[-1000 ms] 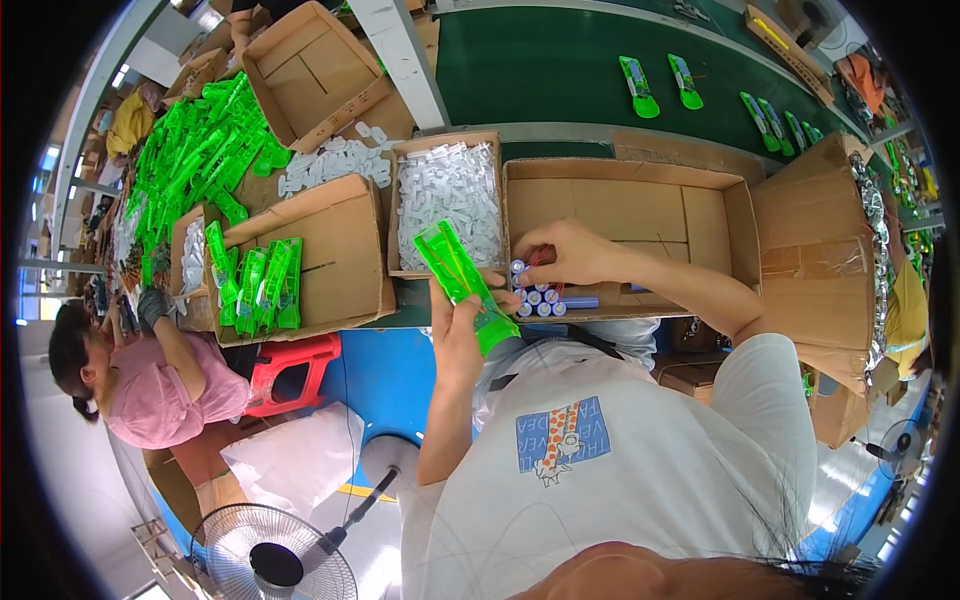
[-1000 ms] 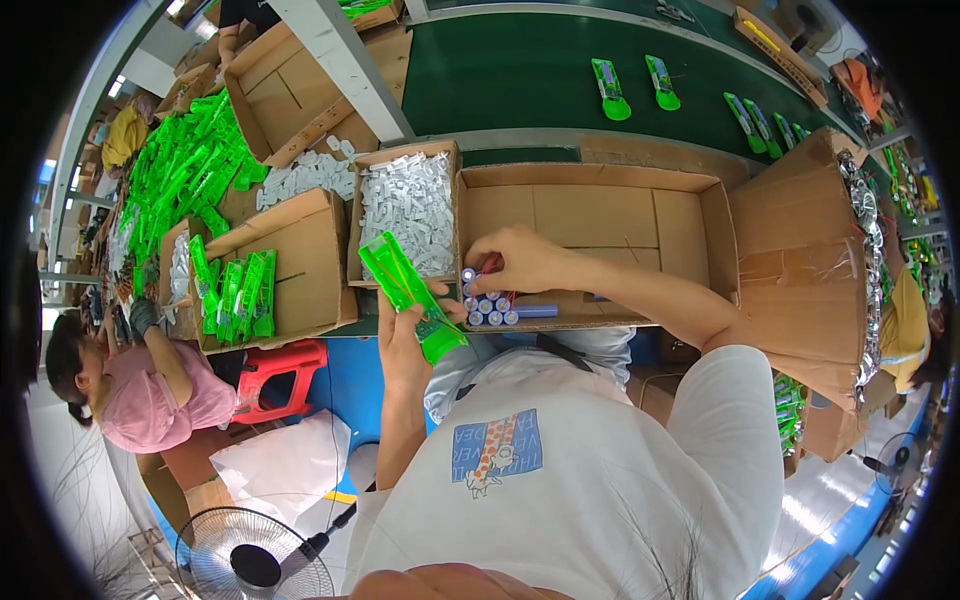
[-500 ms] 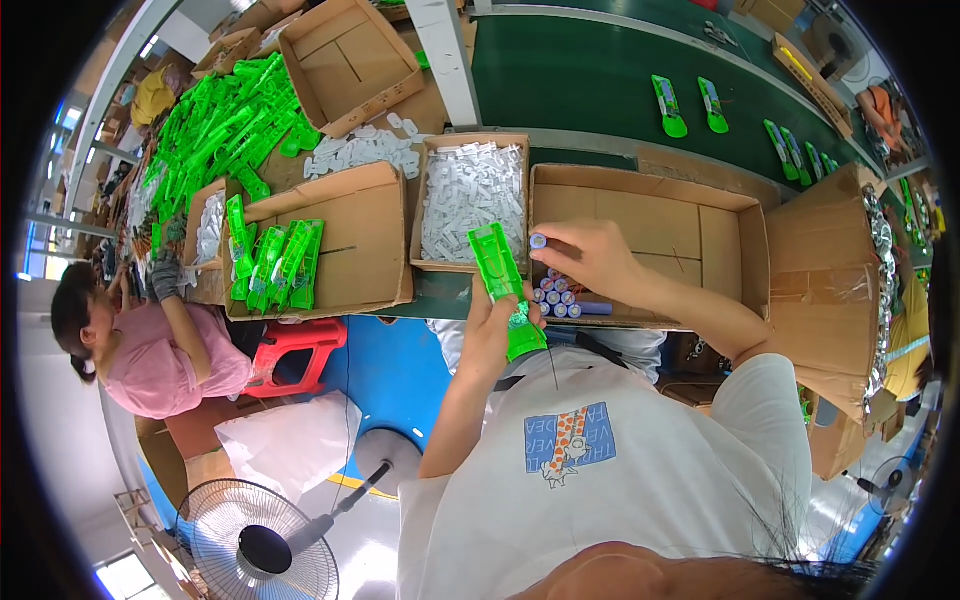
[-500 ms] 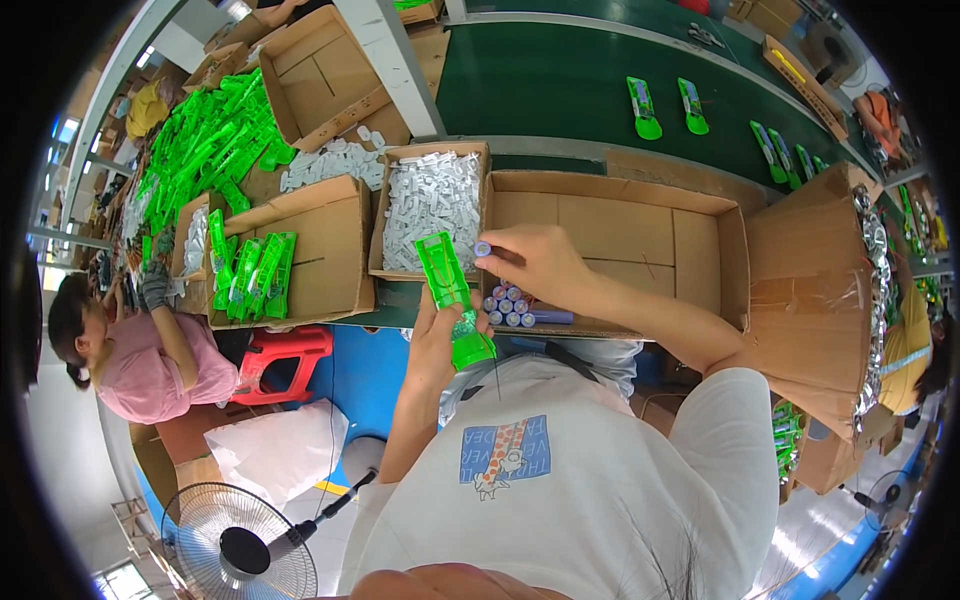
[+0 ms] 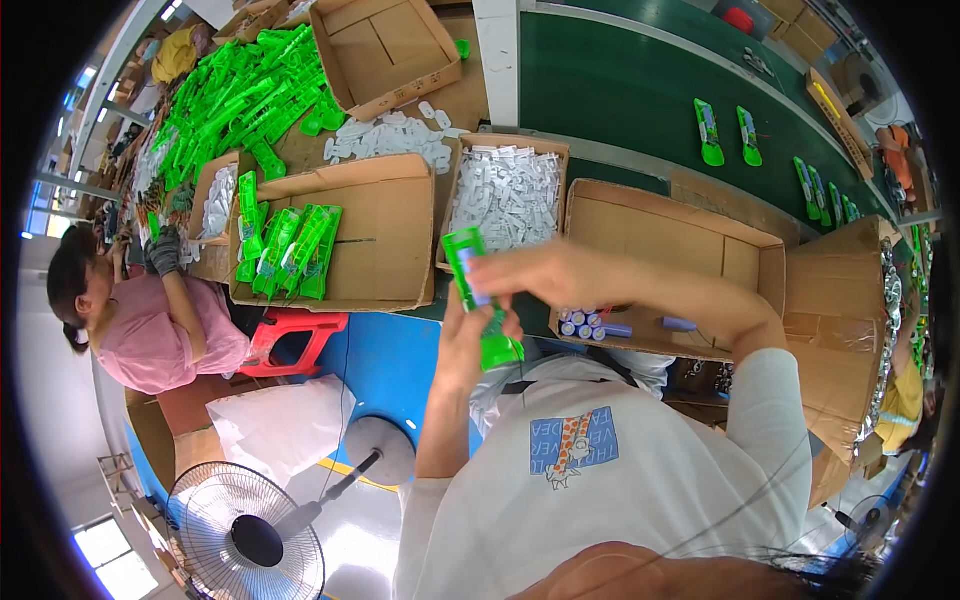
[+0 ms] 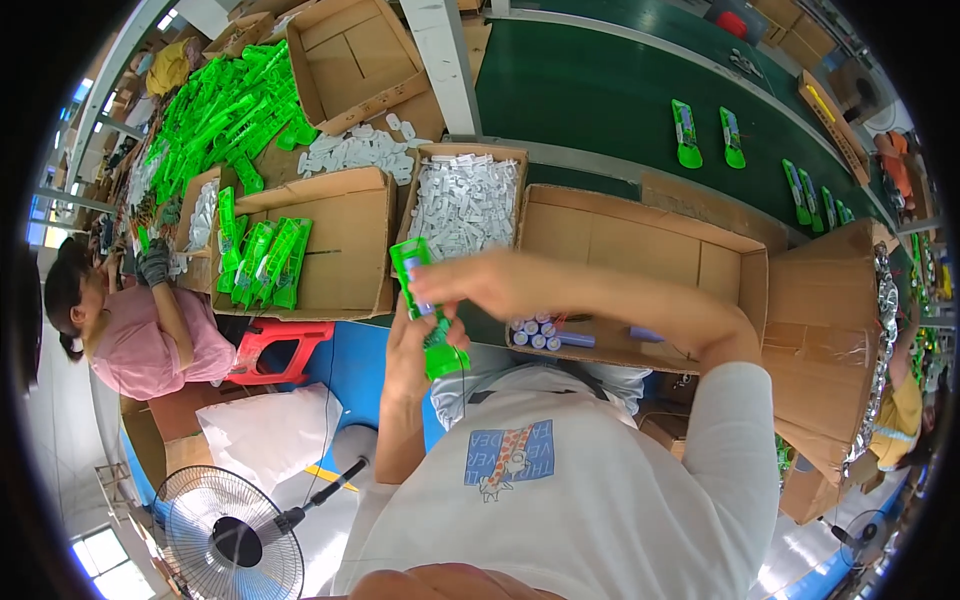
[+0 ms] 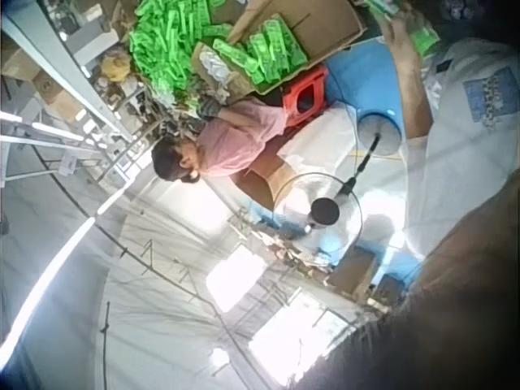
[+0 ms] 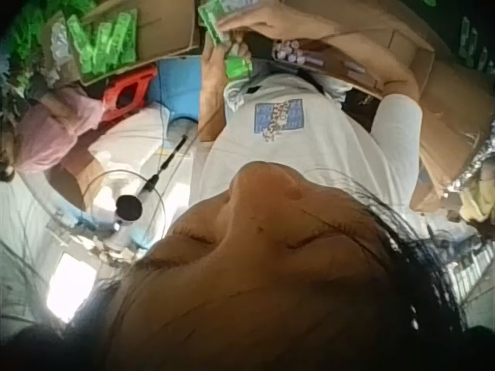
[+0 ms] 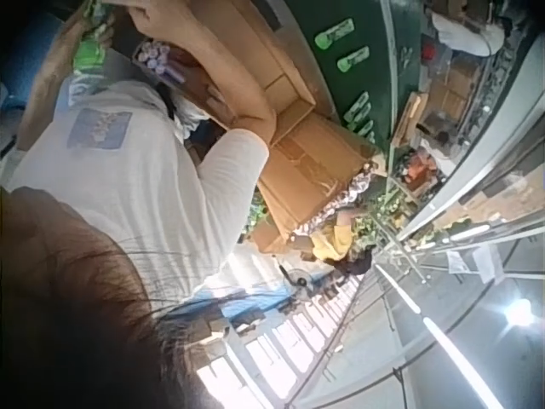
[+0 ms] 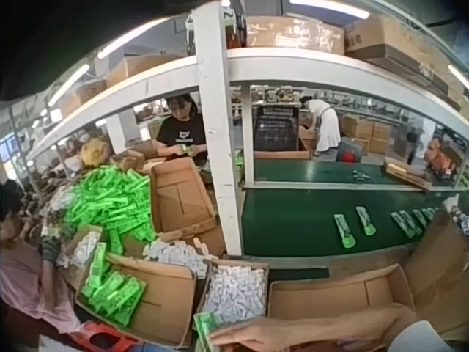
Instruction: Assembling small battery-powered lights on a factory production line.
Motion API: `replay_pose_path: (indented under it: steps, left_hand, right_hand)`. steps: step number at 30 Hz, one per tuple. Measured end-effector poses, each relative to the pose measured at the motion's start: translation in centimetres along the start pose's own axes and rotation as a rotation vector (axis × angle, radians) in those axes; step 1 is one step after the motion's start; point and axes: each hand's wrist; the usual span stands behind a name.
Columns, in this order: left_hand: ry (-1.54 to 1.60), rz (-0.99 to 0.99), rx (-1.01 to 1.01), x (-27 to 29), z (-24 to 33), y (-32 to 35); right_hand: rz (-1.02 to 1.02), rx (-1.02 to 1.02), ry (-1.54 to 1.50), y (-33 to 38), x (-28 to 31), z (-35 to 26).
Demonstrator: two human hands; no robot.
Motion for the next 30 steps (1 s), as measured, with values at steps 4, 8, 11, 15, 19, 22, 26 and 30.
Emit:
replay_pose_path:
  steps: [4,8,11,15,19,22,26,30]
  left_hand:
    - [0.170,0.106,-0.077,1.3,0.2,-0.3]
    - [0.221,0.148,-0.060,0.9,-0.4,0.0]
    - [0.232,0.131,-0.026,1.1,-0.9,0.2]
    - [0.182,0.097,0.014,0.4,-1.7,0.3]
    - [0.251,0.008,0.055,0.2,-2.1,-0.2]
    - [0.239,0.043,0.025,-0.1,-2.2,-0.4]
    - [-0.090,0.054,-0.037,-0.9,-2.6,-1.2]
    - [-0.279,-0.103,-0.130,-1.2,-2.1,-1.6]
  right_hand:
    - [0.060,-0.253,0.755,-5.0,0.7,7.0]
    - [0.044,-0.186,0.723,-5.2,0.5,8.3]
    - [0.068,-0.195,0.595,-4.7,1.1,7.0]
    - [0.194,-0.335,-0.104,-4.1,1.9,5.2]
    - [0.338,-0.370,-0.415,-3.6,1.0,5.3]
    - [0.316,-0.244,0.375,-3.0,1.4,3.4]
    - [0.338,-0.286,0.262,-2.6,1.1,3.1]
    - [0.333,-0.319,0.445,-2.3,2.7,1.4]
Point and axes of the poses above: each hand's wrist, its own y-axis away from the middle knuckle, its own x-axis out of the back of the hand, z = x × y, and after that the axes turned 13 degrees about y, right-handed
